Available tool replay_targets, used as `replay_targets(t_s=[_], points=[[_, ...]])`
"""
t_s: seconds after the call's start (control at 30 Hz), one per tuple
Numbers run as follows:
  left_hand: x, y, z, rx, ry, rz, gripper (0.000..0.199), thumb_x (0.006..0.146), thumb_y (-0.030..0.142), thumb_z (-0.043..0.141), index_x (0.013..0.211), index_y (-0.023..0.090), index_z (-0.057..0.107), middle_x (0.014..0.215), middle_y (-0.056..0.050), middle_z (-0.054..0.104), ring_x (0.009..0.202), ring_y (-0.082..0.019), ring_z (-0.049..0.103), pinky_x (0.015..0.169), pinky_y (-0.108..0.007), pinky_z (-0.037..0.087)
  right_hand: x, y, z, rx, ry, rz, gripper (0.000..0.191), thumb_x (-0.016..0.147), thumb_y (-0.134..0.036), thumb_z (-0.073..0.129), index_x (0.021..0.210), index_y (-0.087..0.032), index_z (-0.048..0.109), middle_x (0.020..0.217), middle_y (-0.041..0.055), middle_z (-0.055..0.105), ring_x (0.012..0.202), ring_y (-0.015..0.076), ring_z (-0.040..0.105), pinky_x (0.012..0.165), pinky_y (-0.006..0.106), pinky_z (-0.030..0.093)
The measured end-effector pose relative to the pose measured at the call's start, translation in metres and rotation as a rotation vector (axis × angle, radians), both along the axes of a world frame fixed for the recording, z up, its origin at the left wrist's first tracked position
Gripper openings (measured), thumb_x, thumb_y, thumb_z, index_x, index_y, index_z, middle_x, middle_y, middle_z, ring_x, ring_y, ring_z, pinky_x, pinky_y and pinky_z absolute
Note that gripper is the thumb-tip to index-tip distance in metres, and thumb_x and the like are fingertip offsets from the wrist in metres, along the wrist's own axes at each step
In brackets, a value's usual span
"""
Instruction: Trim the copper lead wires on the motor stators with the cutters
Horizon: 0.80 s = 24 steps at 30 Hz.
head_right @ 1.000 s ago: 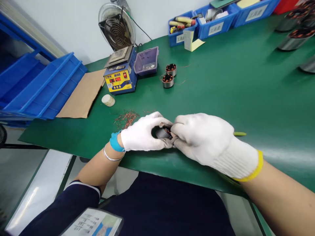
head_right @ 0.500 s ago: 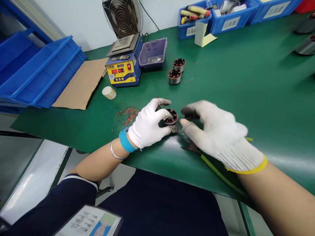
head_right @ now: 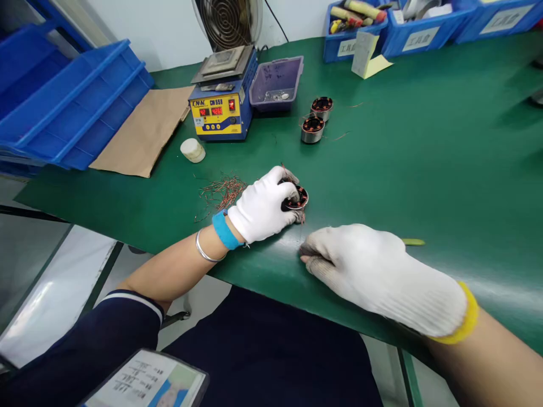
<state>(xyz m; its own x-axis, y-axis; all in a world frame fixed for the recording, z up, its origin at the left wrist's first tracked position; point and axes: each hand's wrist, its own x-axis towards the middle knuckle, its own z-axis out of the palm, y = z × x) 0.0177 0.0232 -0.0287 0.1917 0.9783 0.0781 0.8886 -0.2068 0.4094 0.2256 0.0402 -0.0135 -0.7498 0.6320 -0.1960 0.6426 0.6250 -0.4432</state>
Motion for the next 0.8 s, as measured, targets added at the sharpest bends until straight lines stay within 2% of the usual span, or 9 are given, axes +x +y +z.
replay_targets(t_s=[0.07,0.17,0.27,0.37,0.47,0.53,0.6,0.7,0.8], points=[[-0.010,0.007,-0.001,-0.009,-0.115,-0.075,0.019,0.082,0.013,0.074,0.099,0.019,0.069,0.137,-0.009,0.062,0.120,-0.026,0.064,0.100,-0.038,0.055,0.006,0.009,0.007,-0.151,0.015,-0.059,0.025,0.080,-0.049,0.056,0.075,-0.031,0.074,0.072,0.0022,0.075,0.060,0.0245,0.066,0.050,0.035,0.042],[-0.021,0.015,-0.002,-0.014,-0.450,-0.146,0.027,0.077,-0.001,0.061,0.097,0.017,0.066,0.134,-0.010,0.066,0.125,-0.022,0.064,0.109,-0.036,0.051,0.008,0.025,0.013,-0.058,0.069,-0.455,0.038,0.074,-0.063,0.060,0.082,-0.029,0.075,0.075,0.0043,0.077,0.071,0.0294,0.069,0.062,0.041,0.050],[-0.017,0.015,0.000,-0.018,-0.688,0.088,0.025,0.078,0.015,0.072,0.101,0.016,0.061,0.123,-0.012,0.070,0.109,-0.023,0.070,0.095,-0.036,0.058,-0.001,0.033,0.010,0.089,0.105,-0.725,0.044,0.077,-0.061,0.061,0.099,-0.027,0.077,0.091,0.0076,0.079,0.094,0.0382,0.070,0.086,0.058,0.049],[-0.003,0.009,0.003,-0.074,-0.566,0.321,0.050,0.068,0.042,0.087,0.104,0.019,0.060,0.105,-0.008,0.073,0.092,-0.024,0.071,0.084,-0.039,0.059,-0.017,0.035,0.003,-0.034,0.185,-0.707,0.057,0.080,-0.050,0.062,0.132,-0.025,0.068,0.116,0.0110,0.077,0.114,0.0413,0.065,0.099,0.066,0.044],[0.007,0.005,0.005,-0.160,-0.335,0.270,0.044,0.067,0.053,0.084,0.091,0.023,0.062,0.095,-0.005,0.073,0.087,-0.026,0.070,0.082,-0.042,0.059,-0.030,0.038,-0.004,-0.175,0.348,-0.693,0.071,0.082,-0.041,0.063,0.148,-0.020,0.054,0.111,0.0104,0.077,0.113,0.0370,0.066,0.107,0.063,0.041],[0.006,0.006,0.006,-0.173,-0.257,0.191,0.040,0.069,0.052,0.081,0.090,0.023,0.064,0.097,-0.005,0.073,0.089,-0.027,0.070,0.082,-0.042,0.059,-0.035,0.042,-0.007,-0.240,0.433,-0.702,0.071,0.080,-0.033,0.064,0.148,-0.018,0.053,0.092,0.0065,0.075,0.100,0.0329,0.069,0.104,0.060,0.045],[0.000,0.007,0.009,-0.171,-0.216,0.116,0.037,0.069,0.047,0.078,0.094,0.022,0.067,0.100,-0.005,0.074,0.092,-0.028,0.070,0.084,-0.041,0.059,-0.035,0.044,-0.006,-0.306,0.524,-0.698,0.070,0.078,-0.026,0.062,0.147,-0.015,0.052,0.080,0.0027,0.069,0.083,0.0264,0.067,0.093,0.050,0.053],[-0.009,0.007,0.013,-0.173,-0.183,0.036,0.036,0.069,0.040,0.076,0.100,0.022,0.071,0.106,-0.006,0.075,0.097,-0.029,0.071,0.088,-0.040,0.060,-0.029,0.043,-0.001,-0.406,0.714,-0.732,0.067,0.080,-0.021,0.060,0.146,-0.015,0.050,0.076,-0.0006,0.063,0.067,0.0174,0.060,0.070,0.033,0.055],[-0.011,0.006,0.013,-0.188,-0.222,-0.021,0.047,0.067,0.032,0.078,0.113,0.021,0.072,0.117,-0.007,0.074,0.107,-0.029,0.071,0.097,-0.040,0.059,-0.024,0.035,0.004,-0.484,0.858,-0.761,0.064,0.077,-0.017,0.064,0.141,-0.017,0.055,0.073,-0.0022,0.060,0.063,0.0149,0.057,0.060,0.028,0.050]])
